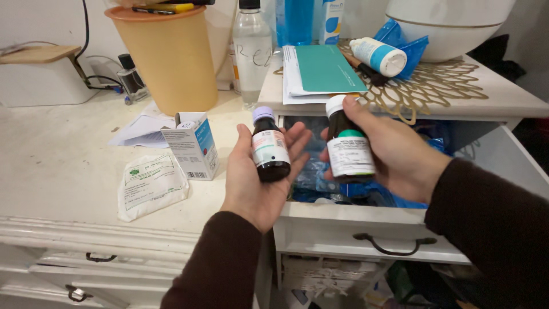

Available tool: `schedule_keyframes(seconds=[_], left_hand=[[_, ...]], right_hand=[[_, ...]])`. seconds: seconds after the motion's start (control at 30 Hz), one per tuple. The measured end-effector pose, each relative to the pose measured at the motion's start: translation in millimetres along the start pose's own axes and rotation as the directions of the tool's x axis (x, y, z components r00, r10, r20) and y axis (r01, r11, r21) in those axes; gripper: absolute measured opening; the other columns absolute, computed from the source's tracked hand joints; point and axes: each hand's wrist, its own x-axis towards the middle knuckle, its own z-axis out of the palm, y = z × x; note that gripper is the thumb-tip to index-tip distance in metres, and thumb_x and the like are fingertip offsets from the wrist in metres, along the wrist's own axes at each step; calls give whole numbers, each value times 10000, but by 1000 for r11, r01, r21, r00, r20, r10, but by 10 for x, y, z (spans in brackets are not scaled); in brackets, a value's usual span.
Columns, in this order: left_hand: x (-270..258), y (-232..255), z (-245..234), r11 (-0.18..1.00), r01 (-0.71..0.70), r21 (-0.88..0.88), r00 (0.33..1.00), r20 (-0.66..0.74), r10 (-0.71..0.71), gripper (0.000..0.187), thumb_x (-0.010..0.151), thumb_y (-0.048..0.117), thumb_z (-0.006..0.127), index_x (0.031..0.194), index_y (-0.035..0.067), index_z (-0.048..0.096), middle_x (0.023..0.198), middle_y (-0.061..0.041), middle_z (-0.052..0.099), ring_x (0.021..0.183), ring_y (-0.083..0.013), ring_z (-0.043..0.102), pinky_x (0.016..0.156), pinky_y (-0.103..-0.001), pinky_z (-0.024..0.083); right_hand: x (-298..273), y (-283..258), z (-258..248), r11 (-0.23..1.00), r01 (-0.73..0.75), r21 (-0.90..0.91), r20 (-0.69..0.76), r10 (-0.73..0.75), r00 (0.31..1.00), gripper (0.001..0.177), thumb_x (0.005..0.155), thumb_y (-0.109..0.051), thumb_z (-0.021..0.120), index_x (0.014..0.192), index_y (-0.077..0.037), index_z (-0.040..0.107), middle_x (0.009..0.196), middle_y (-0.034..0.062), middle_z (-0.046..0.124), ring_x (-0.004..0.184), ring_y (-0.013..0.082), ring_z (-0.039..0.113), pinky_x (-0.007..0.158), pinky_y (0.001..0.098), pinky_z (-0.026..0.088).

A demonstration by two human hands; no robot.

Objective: The person opens a drawer and removes various items, including medicine boxes, bottles, and blister packs. They place these items on the dresser surface, handling them one by one and occasionally inspecting the packaging.

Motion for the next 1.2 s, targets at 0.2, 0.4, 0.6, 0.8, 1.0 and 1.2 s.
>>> schedule_keyframes(seconds=[0.2,0.4,0.6,0.8,1.0,1.2], left_hand=[[-1,-63,0,999,-28,21,999,18,27,626,1032,578,265,1136,10,508,1202,-192,685,1297,-330,611,1134,-471,416],[11,-80,6,997,-16,78,999,-27,18,597,990,619,354,1122,59,512,1166,-158,701,1234,-308,649,1097,-459,441],[26,-118,59,978,4,208,1000,-6,-3,504,969,534,541,1250,116,561,1130,-83,686,1099,-225,653,1037,-442,480],[42,-168,191,923,122,364,993,-52,-110,511,939,535,507,1246,134,585,1079,-60,701,1005,-232,666,932,-517,504],[7,-84,186,928,172,330,981,27,-192,509,916,504,509,1286,155,479,1074,-79,656,972,-256,660,859,-549,557],[-3,-91,252,906,-3,423,988,-138,67,636,791,366,729,1325,196,430,1103,-56,626,961,-205,656,768,-449,584]], right_hand=[[37,96,15,999,9,50,63,-12,998,590,992,-574,369,1027,-42,622,758,86,647,624,190,650,585,355,569],[55,151,-10,990,-15,137,92,3,996,598,1005,-572,341,1052,-48,626,753,76,632,645,174,644,600,352,571],[41,126,52,993,-62,103,39,59,998,555,1047,-587,354,1131,-84,572,840,90,622,723,186,638,677,398,571],[170,128,136,972,-42,229,119,15,993,330,1012,-263,397,1204,-68,581,1068,66,681,936,180,652,879,400,540],[177,155,56,996,68,54,247,-79,966,405,937,-35,519,1314,53,638,1145,59,669,1001,155,607,903,370,516],[72,58,77,987,161,-20,193,-154,969,518,849,-40,643,1366,-13,615,1178,53,716,1069,152,659,928,306,534]])
